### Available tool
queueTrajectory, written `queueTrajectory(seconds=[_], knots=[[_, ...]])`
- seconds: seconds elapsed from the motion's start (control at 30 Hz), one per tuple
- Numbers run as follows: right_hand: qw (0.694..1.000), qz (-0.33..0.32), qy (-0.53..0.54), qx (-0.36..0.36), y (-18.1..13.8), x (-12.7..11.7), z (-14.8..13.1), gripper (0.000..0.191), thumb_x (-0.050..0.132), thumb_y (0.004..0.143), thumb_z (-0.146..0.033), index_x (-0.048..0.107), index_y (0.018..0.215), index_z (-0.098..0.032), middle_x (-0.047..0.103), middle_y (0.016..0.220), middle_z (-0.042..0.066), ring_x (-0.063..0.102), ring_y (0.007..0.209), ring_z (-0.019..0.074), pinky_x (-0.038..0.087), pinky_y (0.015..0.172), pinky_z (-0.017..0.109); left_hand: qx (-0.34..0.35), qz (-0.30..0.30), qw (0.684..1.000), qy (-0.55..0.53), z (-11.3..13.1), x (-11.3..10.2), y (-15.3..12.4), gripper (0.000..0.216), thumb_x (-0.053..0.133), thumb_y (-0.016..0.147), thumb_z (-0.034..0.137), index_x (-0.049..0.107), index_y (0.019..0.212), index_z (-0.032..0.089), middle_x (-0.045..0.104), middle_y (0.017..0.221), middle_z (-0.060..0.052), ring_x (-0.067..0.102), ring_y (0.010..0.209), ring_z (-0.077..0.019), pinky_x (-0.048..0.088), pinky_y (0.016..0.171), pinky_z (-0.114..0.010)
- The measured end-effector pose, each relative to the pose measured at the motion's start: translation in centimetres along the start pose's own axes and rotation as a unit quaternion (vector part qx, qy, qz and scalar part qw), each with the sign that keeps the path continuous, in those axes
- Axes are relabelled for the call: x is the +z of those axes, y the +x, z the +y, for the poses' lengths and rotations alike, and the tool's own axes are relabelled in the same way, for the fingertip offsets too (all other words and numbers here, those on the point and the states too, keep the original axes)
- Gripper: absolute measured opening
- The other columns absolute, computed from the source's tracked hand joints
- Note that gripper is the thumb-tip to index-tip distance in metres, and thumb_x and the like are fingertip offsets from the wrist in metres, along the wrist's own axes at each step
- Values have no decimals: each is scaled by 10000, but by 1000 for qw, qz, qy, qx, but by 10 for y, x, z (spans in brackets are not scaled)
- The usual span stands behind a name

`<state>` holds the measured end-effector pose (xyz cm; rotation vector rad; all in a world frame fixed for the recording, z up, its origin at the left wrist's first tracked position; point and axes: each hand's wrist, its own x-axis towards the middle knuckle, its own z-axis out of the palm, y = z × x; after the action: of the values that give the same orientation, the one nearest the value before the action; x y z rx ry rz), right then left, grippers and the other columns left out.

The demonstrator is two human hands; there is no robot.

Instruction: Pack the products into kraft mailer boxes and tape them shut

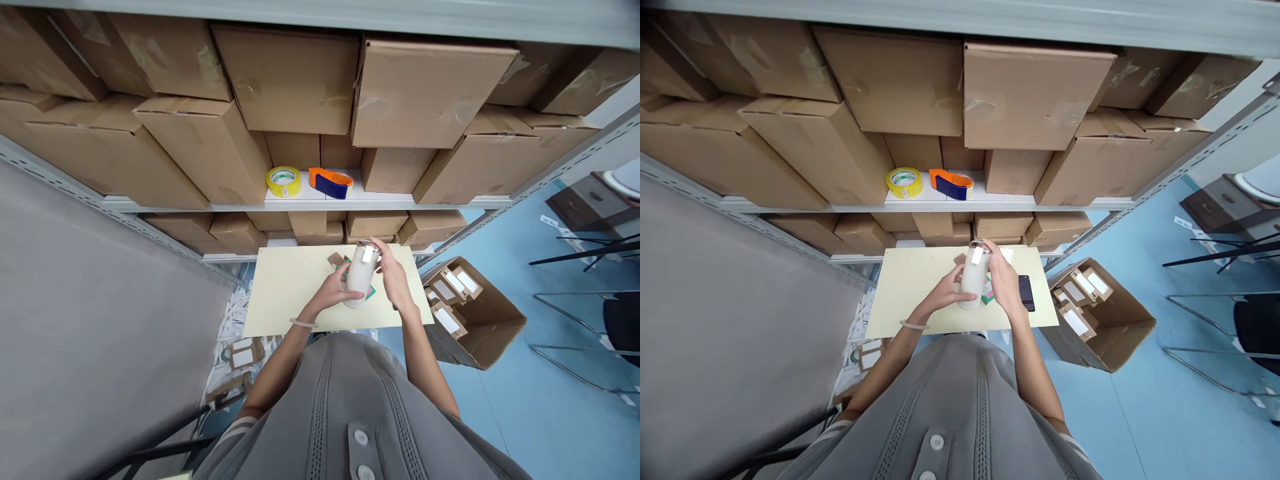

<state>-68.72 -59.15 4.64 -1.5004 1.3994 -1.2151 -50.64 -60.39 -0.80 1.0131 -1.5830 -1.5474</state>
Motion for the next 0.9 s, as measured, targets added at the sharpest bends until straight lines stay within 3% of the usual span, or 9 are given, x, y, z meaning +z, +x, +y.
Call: queueTrajectory(seconds=[0.13, 0.3, 0.43, 0.53, 0.67, 0.73, 0.8, 0.87, 0.9], knots=[[998, 10, -25, 57, -11, -16, 30, 459, 439, 923, -569, 585, 1279, -317, 634, 1249, 29, 587, 859, 203, 470, 774, 336, -8, -89, 996, -11, -23, 16, 12, 778, 859, 594, 358, 570, 1300, 207, 614, 1273, -126, 590, 1124, -312, 463, 949, -448], [997, -7, -26, 71, -23, -36, 48, 466, 529, 888, -523, 580, 1274, -266, 623, 1263, 58, 576, 1089, 229, 461, 901, 354, -17, -191, 981, -32, -49, 26, 32, 766, 859, 582, 331, 585, 1288, 219, 607, 1283, -110, 561, 1184, -318, 442, 984, -469], [992, -33, -53, 113, -32, -47, 55, 522, 526, 873, -544, 536, 1306, -252, 637, 1231, 64, 616, 1040, 232, 488, 822, 336, -31, -292, 954, -56, -70, 39, 49, 775, 867, 567, 310, 575, 1274, 186, 622, 1245, -106, 565, 1172, -294, 438, 989, -442], [979, -2, -148, 137, -35, -41, 61, 544, 577, 823, -569, 541, 1271, -263, 669, 1169, 58, 640, 977, 243, 485, 764, 328, -40, -329, 940, -80, -91, 53, 58, 776, 868, 561, 304, 564, 1256, 145, 648, 1184, -117, 592, 1111, -273, 452, 964, -411], [934, 60, -303, 181, -40, -21, 75, 493, 603, 777, -574, 582, 1165, -270, 713, 968, 36, 661, 853, 256, 454, 697, 316, -35, -353, 934, -43, -118, 63, 65, 671, 859, 567, 305, 611, 1174, 161, 657, 1167, -94, 602, 1081, -255, 457, 958, -371], [918, 104, -330, 195, -46, -20, 84, 478, 586, 777, -580, 596, 1117, -245, 708, 880, 34, 656, 781, 244, 439, 677, 303, -44, -327, 942, 63, -127, 57, 73, 605, 851, 592, 295, 629, 1146, 199, 653, 1179, -65, 596, 1104, -235, 456, 959, -329], [916, 150, -315, 199, -54, -28, 94, 506, 580, 769, -599, 600, 1092, -210, 692, 824, 37, 636, 721, 224, 431, 670, 291, -88, -208, 946, 234, -133, 45, 88, 533, 817, 657, 305, 629, 1148, 218, 641, 1197, -62, 583, 1137, -230, 445, 973, -315], [914, 199, -290, 201, -62, -42, 102, 544, 577, 762, -623, 602, 1078, -181, 678, 808, 44, 613, 697, 208, 429, 676, 284, -152, -47, 913, 377, -139, 33, 111, 463, 719, 776, 340, 603, 1191, 171, 607, 1242, -125, 545, 1197, -272, 409, 1020, -371], [910, 223, -282, 204, -65, -50, 105, 558, 574, 761, -633, 603, 1073, -171, 674, 815, 51, 604, 699, 205, 429, 683, 283, -172, -2, 899, 402, -144, 28, 124, 458, 633, 849, 352, 567, 1236, 116, 564, 1289, -187, 498, 1255, -310, 370, 1055, -423]])
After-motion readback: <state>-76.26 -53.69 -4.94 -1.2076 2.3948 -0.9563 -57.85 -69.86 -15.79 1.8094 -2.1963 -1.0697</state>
